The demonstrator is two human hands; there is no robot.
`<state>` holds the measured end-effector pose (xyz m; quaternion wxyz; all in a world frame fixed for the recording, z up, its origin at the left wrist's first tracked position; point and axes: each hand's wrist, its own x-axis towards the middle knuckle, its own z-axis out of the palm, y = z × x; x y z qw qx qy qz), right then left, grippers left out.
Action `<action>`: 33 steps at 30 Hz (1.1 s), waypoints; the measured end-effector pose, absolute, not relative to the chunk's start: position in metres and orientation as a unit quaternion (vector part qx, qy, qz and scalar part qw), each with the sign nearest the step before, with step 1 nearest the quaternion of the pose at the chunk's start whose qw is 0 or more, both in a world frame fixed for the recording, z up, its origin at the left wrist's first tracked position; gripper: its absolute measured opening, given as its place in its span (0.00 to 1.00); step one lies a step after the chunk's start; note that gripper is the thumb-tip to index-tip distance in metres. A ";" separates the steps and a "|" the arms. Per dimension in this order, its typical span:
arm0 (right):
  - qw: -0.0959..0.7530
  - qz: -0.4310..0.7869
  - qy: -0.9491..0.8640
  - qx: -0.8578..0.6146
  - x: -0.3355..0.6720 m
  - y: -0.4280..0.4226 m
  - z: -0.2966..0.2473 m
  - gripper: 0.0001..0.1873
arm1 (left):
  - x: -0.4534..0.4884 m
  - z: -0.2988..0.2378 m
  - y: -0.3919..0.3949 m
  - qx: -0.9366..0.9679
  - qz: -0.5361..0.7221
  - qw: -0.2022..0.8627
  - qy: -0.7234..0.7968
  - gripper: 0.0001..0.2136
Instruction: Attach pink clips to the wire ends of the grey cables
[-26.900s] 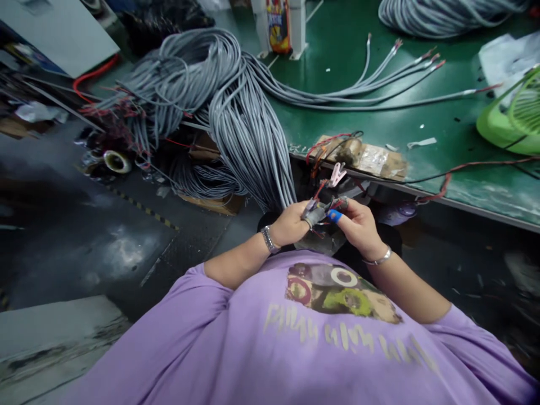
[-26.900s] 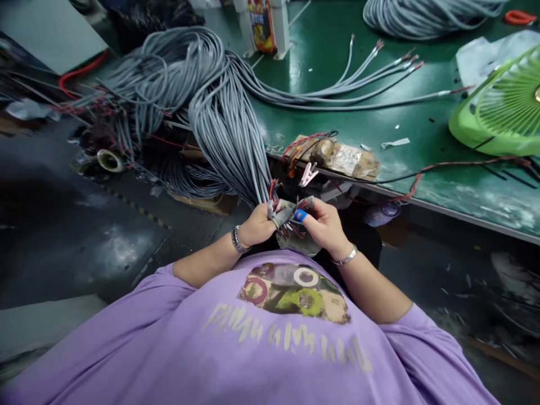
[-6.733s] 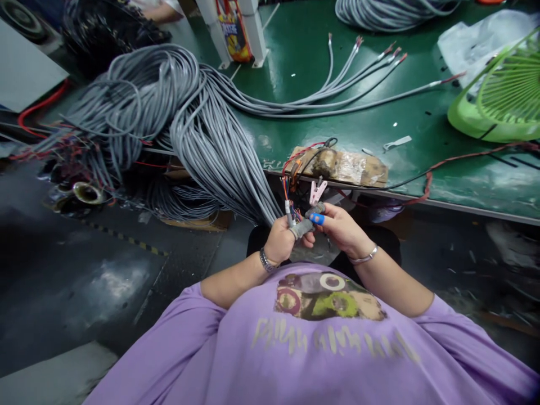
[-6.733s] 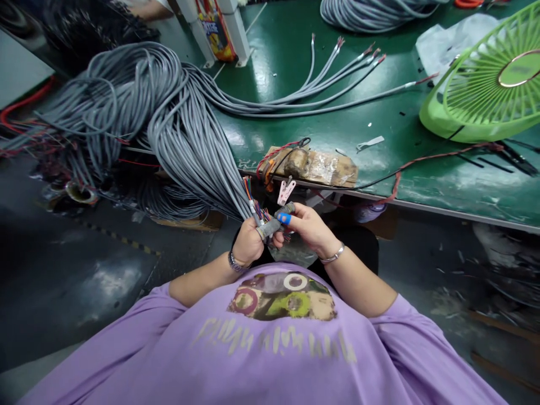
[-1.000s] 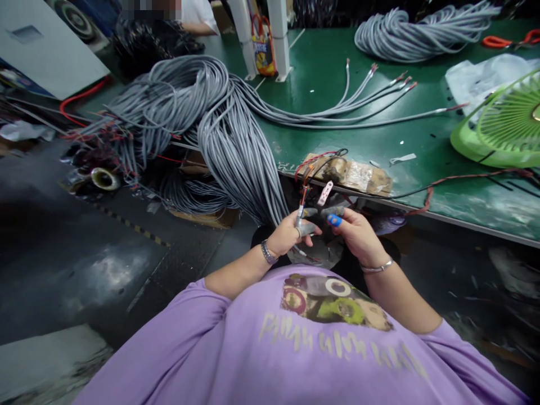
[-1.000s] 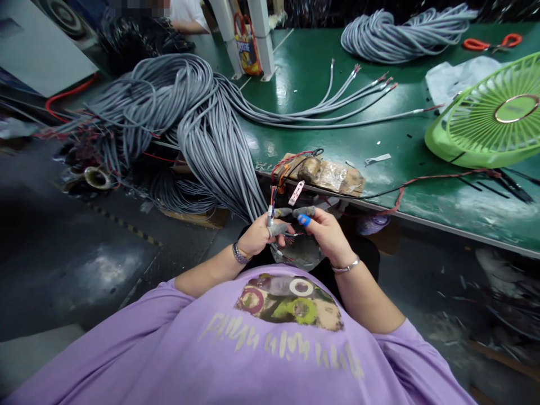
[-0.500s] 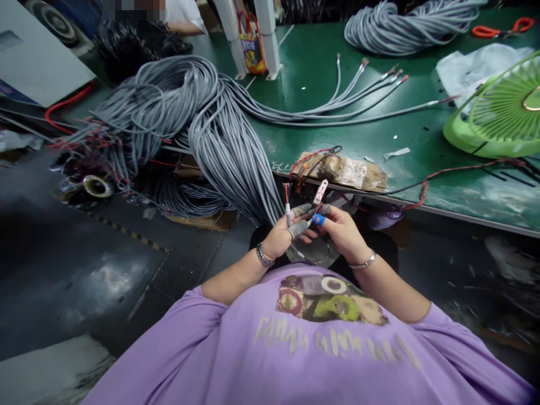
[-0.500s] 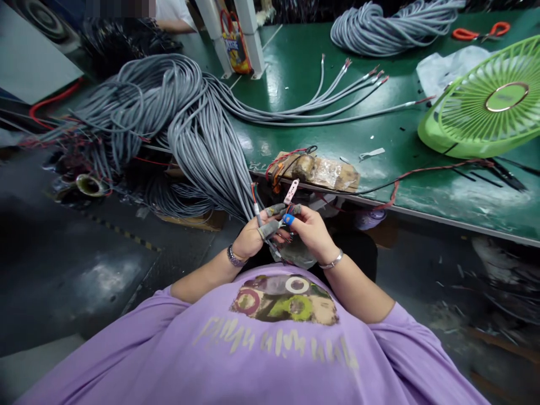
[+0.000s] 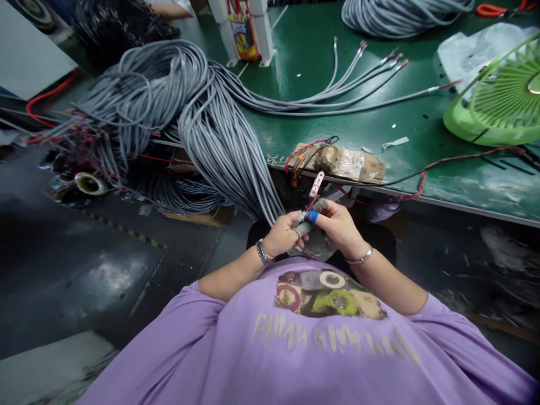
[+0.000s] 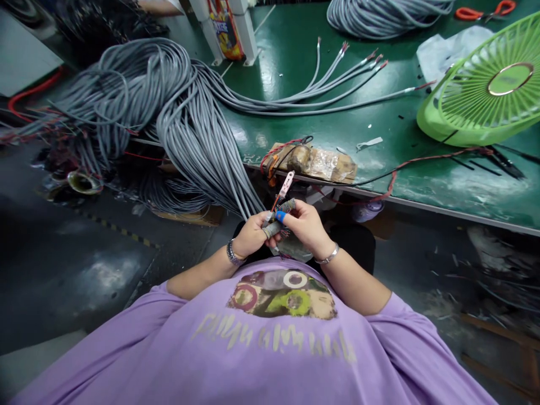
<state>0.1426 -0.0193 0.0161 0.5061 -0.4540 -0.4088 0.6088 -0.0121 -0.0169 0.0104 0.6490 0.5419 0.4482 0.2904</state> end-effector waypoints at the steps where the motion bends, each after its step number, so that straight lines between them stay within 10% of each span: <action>1: 0.506 0.608 -0.411 -0.453 0.142 -0.019 0.017 0.12 | -0.012 0.011 -0.017 0.536 0.294 0.653 0.448 0.14; 11: 0.523 0.602 -0.402 -0.450 0.137 -0.026 0.007 0.15 | -0.004 0.012 -0.016 0.342 0.489 0.660 0.456 0.19; 33: 0.508 0.577 -0.448 -0.456 0.137 -0.012 0.014 0.12 | -0.008 0.001 -0.013 0.424 0.383 0.676 0.466 0.18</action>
